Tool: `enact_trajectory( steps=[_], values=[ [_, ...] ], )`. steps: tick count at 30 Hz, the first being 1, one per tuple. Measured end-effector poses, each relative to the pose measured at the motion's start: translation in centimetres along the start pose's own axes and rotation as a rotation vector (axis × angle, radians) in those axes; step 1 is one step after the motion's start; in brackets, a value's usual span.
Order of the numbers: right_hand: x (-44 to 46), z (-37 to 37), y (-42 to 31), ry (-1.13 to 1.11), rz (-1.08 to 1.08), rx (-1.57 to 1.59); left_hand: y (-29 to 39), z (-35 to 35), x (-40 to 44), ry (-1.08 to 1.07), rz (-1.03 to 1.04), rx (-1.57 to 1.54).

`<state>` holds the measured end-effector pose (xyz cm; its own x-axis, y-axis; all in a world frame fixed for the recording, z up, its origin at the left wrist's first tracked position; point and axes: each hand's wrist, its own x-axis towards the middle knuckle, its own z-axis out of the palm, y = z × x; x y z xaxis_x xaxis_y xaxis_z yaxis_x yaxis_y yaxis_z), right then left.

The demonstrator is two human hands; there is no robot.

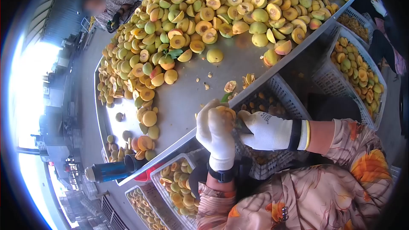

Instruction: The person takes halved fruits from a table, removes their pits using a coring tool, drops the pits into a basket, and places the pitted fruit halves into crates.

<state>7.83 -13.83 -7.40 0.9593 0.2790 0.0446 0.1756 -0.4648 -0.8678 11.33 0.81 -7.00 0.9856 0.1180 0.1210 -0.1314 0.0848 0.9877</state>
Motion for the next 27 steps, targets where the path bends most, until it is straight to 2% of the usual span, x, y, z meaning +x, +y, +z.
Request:
enact_trajectory(
  steps=[3,6,9,12,15,18,21,24,27],
  values=[
    [-0.2,0.0,-0.3,-0.013,-0.094,0.089,-0.2,-0.2,0.0,-0.019,-0.001,-0.105],
    [-0.2,-0.5,-0.8,-0.066,-0.088,0.17,0.2,-0.2,0.1,-0.002,-0.045,-0.067],
    [-0.1,-1.0,-0.8,-0.142,-0.041,0.244,-0.2,0.2,0.1,0.012,0.004,-0.05],
    [0.0,-0.9,0.0,-0.186,-0.079,0.228,0.3,1.2,-0.3,0.06,-0.125,-0.14],
    [-0.2,-1.2,0.1,-0.201,-0.069,0.262,0.2,1.7,-0.5,0.059,-0.144,-0.167],
    [-0.3,-2.0,-0.2,-0.23,-0.047,0.284,0.2,1.3,-0.2,-0.002,-0.1,-0.096],
    [-0.2,-2.8,0.1,-0.257,-0.13,0.308,0.0,1.7,-0.2,-0.079,0.056,-0.023],
    [-0.4,-4.7,-1.1,-0.534,0.277,0.483,0.4,2.6,-0.5,-0.039,-0.061,-0.129],
    [-1.0,-5.7,-1.3,-0.556,0.313,0.576,0.9,2.9,-0.8,-0.104,-0.07,-0.17]
  ],
)
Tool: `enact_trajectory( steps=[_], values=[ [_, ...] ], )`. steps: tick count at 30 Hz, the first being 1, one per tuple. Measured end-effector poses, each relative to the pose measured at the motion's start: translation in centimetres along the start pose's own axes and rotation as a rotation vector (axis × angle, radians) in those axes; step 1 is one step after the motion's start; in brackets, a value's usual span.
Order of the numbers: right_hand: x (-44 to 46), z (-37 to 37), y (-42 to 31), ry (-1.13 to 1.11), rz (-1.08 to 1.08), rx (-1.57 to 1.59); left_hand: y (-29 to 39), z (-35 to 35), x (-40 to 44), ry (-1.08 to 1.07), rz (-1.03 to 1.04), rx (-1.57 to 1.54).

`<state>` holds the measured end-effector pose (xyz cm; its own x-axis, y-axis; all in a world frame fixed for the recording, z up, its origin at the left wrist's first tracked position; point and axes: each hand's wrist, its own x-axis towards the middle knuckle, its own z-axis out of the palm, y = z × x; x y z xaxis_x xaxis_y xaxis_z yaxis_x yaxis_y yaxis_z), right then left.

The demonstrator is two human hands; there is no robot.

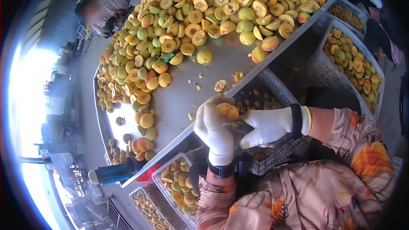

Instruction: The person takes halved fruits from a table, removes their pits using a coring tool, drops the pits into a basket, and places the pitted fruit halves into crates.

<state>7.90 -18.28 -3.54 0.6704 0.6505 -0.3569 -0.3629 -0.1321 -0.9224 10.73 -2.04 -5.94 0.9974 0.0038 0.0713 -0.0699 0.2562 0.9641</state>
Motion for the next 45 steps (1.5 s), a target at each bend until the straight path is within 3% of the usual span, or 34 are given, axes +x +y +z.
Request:
enact_trajectory(
  steps=[3,6,9,12,16,21,24,25,26,27,28,30,32,34,35,38,42,43,45],
  values=[
    [-1.3,-1.0,-1.1,-0.185,0.151,0.106,0.8,0.5,-0.5,-0.063,0.016,0.006],
    [-2.2,-0.9,-0.8,-0.252,0.144,0.204,1.8,1.4,-1.6,-0.012,0.012,-0.019],
    [-2.8,0.1,-0.6,-0.103,-0.012,-0.104,2.8,1.7,-3.0,-0.042,0.254,0.226],
    [-3.7,0.7,-1.0,-0.134,0.01,-0.187,3.3,0.4,-3.5,-0.142,0.382,0.333],
    [-4.8,1.4,-1.4,-0.383,0.081,0.196,5.0,1.3,-5.5,-0.146,-0.046,-0.064],
    [-5.5,2.8,-2.2,-0.476,0.002,0.34,7.5,1.6,-6.5,-0.132,-0.137,-0.325],
    [-5.9,3.4,-1.5,-0.468,-0.023,0.322,7.7,-2.9,-6.9,0.014,0.111,0.023],
    [-6.0,3.5,-1.1,-0.352,0.038,0.161,9.0,-5.4,-7.9,0.068,0.041,-0.038],
    [-5.8,3.6,-0.4,-0.243,0.091,0.003,10.3,-8.8,-9.1,0.062,0.043,0.089],
    [-4.9,3.7,1.4,-0.132,0.031,-0.337,12.0,-11.8,-10.9,0.077,0.033,0.173],
    [-4.0,3.9,3.6,-0.018,-0.048,-0.668,13.8,-14.5,-13.1,0.169,-0.102,0.241],
    [-3.5,3.7,6.0,0.011,0.12,-1.064,13.4,-21.9,-17.1,0.223,-0.127,0.708],
    [-2.6,3.6,6.9,-0.014,0.213,-1.118,10.5,-29.8,-22.5,0.241,-0.432,1.019],
    [-1.8,4.2,7.3,0.014,0.229,-1.078,9.4,-32.3,-26.7,0.263,-0.675,1.185],
    [-1.4,4.8,6.7,0.032,0.351,-0.981,7.8,-33.9,-27.8,0.296,-0.648,1.265],
    [0.1,3.8,11.1,0.088,0.066,-1.056,2.8,-38.3,-28.3,0.372,-0.546,1.412],
    [1.6,6.1,10.9,0.019,0.342,-0.96,-0.8,-39.0,-21.0,0.381,-0.401,1.442],
    [2.0,5.5,12.9,-0.012,0.247,-1.077,-1.3,-38.8,-19.2,0.371,-0.469,1.48],
    [2.7,6.0,13.8,-0.027,0.316,-1.088,-2.9,-38.4,-17.5,0.363,-0.586,1.451]
  ],
)
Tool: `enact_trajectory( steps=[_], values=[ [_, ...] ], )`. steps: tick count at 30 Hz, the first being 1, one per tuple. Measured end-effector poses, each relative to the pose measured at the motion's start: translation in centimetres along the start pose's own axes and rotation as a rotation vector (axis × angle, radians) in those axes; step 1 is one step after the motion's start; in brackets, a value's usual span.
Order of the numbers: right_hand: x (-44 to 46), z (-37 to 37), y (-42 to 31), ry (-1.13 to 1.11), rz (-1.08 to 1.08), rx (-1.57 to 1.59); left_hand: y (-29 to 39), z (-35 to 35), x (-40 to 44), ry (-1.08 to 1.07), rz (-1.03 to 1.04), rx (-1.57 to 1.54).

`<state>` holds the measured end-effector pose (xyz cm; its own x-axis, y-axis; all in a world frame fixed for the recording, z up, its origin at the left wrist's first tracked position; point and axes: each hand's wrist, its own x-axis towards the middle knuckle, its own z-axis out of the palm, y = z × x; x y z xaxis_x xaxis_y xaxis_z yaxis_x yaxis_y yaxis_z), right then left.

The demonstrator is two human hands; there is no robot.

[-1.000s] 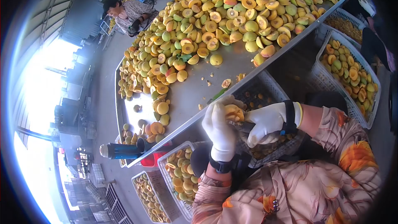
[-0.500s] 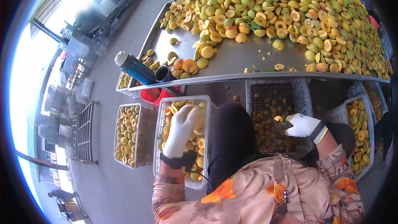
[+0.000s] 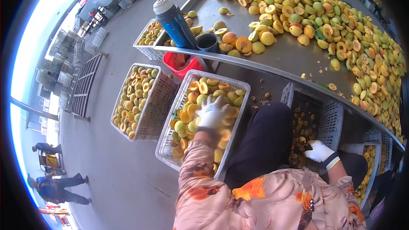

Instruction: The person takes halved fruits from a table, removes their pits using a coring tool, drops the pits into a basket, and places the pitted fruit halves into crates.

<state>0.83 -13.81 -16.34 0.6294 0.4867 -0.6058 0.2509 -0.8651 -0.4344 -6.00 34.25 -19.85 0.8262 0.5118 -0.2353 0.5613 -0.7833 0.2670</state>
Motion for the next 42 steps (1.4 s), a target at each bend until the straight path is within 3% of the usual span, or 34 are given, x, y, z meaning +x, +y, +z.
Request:
enact_trajectory(
  steps=[3,5,9,12,14,15,17,20,23,24,26,27,29,32,36,39,41,42],
  values=[
    [0.3,0.8,0.0,-0.042,0.019,0.061,-0.3,0.7,-1.9,-0.032,-0.008,-0.083],
    [0.1,0.1,-1.9,-0.077,0.097,0.027,-2.1,2.1,-4.2,0.072,0.066,-0.156],
    [2.0,1.9,0.8,-0.078,0.054,0.054,-5.3,2.6,-9.1,0.063,0.109,-0.048],
    [2.4,-0.2,-3.6,-0.221,0.131,0.04,-7.4,3.0,-13.2,0.181,0.107,0.033],
    [2.9,1.3,-0.4,-0.032,0.012,0.031,-9.4,3.0,-15.9,0.192,0.083,-0.031],
    [3.6,2.1,1.7,0.066,-0.054,0.03,-10.8,3.6,-17.4,0.297,0.138,0.035],
    [4.5,2.2,3.4,0.027,0.016,-0.014,-12.5,3.8,-19.5,0.324,0.173,0.091],
    [3.5,-0.8,-0.9,0.017,0.073,0.028,-13.2,2.1,-20.4,-0.054,-0.011,-0.111],
    [4.8,-0.8,0.7,0.062,0.032,0.135,-14.6,1.5,-18.6,0.001,-0.104,-0.492],
    [5.1,-1.0,0.5,0.103,-0.044,0.202,-15.3,2.0,-17.0,0.244,-0.021,-0.304],
    [5.6,-2.3,-2.3,0.103,0.003,0.234,-15.5,0.6,-13.0,0.366,-0.045,-0.18],
    [6.0,-2.7,-3.2,0.108,0.026,0.252,-15.1,-0.1,-11.2,0.551,0.004,-0.174],
    [6.9,-3.0,-4.7,0.154,-0.038,0.22,-16.3,0.7,-7.4,0.505,-0.066,0.032],
    [7.4,-4.2,-7.7,0.203,-0.087,0.122,-18.4,3.3,-5.2,0.364,-0.142,-0.008],
    [8.1,-4.3,-8.2,0.213,-0.057,0.191,-19.8,2.9,-8.3,0.121,-0.366,-0.107],
    [9.7,-4.2,-9.9,0.232,-0.162,0.297,-22.4,4.4,-12.1,0.181,-0.462,-0.062],
    [11.3,-4.7,-11.5,0.215,-0.175,0.272,-23.7,2.7,-13.7,0.065,-0.54,0.075],
    [12.5,-4.8,-12.3,0.183,-0.173,0.331,-24.8,3.1,-14.5,0.11,-0.504,0.089]
  ],
)
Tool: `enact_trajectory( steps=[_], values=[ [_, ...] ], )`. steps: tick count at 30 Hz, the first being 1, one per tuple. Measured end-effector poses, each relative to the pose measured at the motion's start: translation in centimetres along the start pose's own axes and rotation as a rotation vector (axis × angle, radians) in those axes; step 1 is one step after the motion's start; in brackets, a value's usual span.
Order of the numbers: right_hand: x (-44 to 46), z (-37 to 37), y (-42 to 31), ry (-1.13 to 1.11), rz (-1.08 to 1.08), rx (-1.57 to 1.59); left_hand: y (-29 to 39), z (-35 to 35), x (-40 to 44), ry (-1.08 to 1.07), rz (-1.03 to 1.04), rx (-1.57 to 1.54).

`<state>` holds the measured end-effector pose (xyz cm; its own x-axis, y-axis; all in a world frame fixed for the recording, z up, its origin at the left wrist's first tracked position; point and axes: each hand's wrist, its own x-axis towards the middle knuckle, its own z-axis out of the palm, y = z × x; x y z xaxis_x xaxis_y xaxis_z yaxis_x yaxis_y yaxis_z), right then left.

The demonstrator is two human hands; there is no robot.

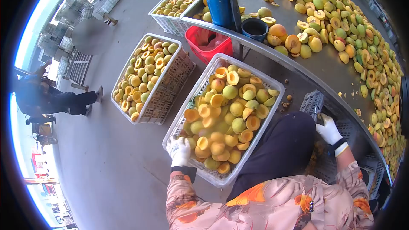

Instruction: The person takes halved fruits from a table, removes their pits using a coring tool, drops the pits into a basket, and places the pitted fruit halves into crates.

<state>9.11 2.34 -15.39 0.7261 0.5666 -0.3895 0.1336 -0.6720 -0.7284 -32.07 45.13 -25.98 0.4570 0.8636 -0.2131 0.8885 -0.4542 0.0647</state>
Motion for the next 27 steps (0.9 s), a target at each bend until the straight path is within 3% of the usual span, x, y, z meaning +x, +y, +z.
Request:
enact_trajectory(
  steps=[4,7,9,10,11,12,20,22,25,27],
  values=[
    [6.1,3.1,-2.6,-0.174,0.081,0.237,-0.3,-2.0,0.2,0.211,0.103,-0.092],
    [10.1,6.8,-2.9,-0.364,-0.09,0.311,0.1,-2.8,3.8,0.434,0.086,-0.122],
    [12.5,9.6,-1.9,-0.437,-0.189,0.216,-0.1,-2.7,7.6,0.312,0.092,-0.194],
    [12.9,10.5,-2.8,-0.489,-0.074,0.263,-0.5,-1.2,9.5,0.237,0.127,-0.297],
    [13.1,11.2,-3.4,-0.531,0.056,0.306,1.0,-2.0,10.6,-0.047,0.024,-0.318],
    [13.6,12.1,-3.0,-0.524,0.063,0.247,2.5,-2.9,12.1,-0.188,-0.052,-0.113],
    [14.0,13.2,-7.1,-0.374,0.077,0.154,1.4,-2.0,14.0,-0.111,-0.02,-0.063],
    [13.6,12.7,-10.3,-0.385,-0.051,0.13,0.1,-0.9,15.9,-0.015,-0.009,-0.067],
    [13.1,12.1,-14.0,-0.332,0.036,0.143,0.9,-3.0,16.6,-0.073,-0.043,-0.136],
    [14.0,12.7,-9.4,-0.333,0.075,0.143,0.7,-0.6,14.8,0.022,0.008,-0.021]
  ],
)
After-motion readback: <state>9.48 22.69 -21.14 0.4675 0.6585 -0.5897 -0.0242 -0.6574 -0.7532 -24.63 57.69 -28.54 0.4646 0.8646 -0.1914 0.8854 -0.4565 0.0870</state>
